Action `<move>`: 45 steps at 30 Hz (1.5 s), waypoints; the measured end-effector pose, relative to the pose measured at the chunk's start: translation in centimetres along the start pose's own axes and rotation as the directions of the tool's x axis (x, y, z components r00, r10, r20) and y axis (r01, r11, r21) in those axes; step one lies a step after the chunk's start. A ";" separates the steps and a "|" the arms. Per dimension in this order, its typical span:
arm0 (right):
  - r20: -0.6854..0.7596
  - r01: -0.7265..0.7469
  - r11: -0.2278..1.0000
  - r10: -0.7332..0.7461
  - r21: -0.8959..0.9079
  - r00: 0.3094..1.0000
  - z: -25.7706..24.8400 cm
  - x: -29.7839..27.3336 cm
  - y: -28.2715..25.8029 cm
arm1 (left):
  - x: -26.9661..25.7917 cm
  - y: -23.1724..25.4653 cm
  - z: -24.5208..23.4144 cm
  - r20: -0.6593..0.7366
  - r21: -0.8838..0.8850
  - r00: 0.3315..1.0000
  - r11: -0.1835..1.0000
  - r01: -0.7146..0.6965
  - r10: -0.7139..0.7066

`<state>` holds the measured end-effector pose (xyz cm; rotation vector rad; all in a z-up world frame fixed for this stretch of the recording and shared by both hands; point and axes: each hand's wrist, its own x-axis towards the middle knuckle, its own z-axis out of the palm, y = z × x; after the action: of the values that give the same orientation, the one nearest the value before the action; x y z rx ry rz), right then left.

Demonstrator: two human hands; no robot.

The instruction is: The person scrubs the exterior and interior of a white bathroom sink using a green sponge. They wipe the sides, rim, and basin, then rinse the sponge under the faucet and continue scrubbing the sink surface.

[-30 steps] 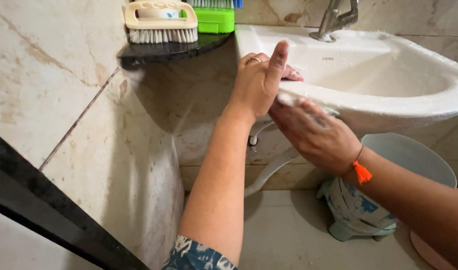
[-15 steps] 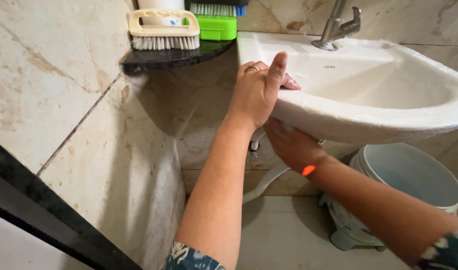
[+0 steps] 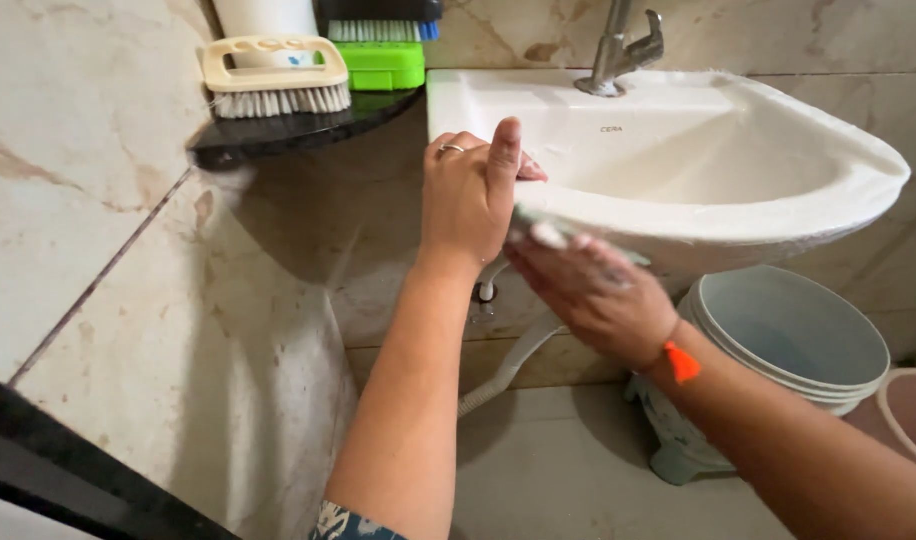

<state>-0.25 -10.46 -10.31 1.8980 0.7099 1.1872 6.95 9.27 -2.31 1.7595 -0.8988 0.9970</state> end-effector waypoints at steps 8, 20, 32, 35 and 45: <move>0.352 -0.259 0.941 0.172 0.218 0.920 6.4 -12.5 0.0 | -0.4 1.1 0.3 -0.053 0.066 0.999 0.998 0.010 -0.007; -0.405 -0.432 0.850 0.524 0.302 0.749 5.8 -6.0 -2.2 | -0.9 2.4 1.0 -0.114 0.124 0.993 0.992 -0.023 0.037; -0.163 -0.605 0.625 0.750 0.494 0.641 6.9 -12.4 -4.7 | -1.1 3.0 1.3 -0.048 0.242 0.997 0.969 -0.043 0.056; -0.168 -0.622 0.534 0.819 0.573 0.549 4.2 -9.4 -3.4 | -0.9 3.5 1.4 0.002 0.325 0.997 0.943 -0.069 0.072; -0.146 -0.556 0.615 0.733 0.560 0.664 3.8 -8.6 -4.7 | 0.2 8.7 3.8 0.181 0.526 0.983 0.846 -0.086 -0.012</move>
<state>-0.61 -15.71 -19.39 2.5064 0.5103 2.0324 0.36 2.80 -0.17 2.3389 -0.8130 1.2110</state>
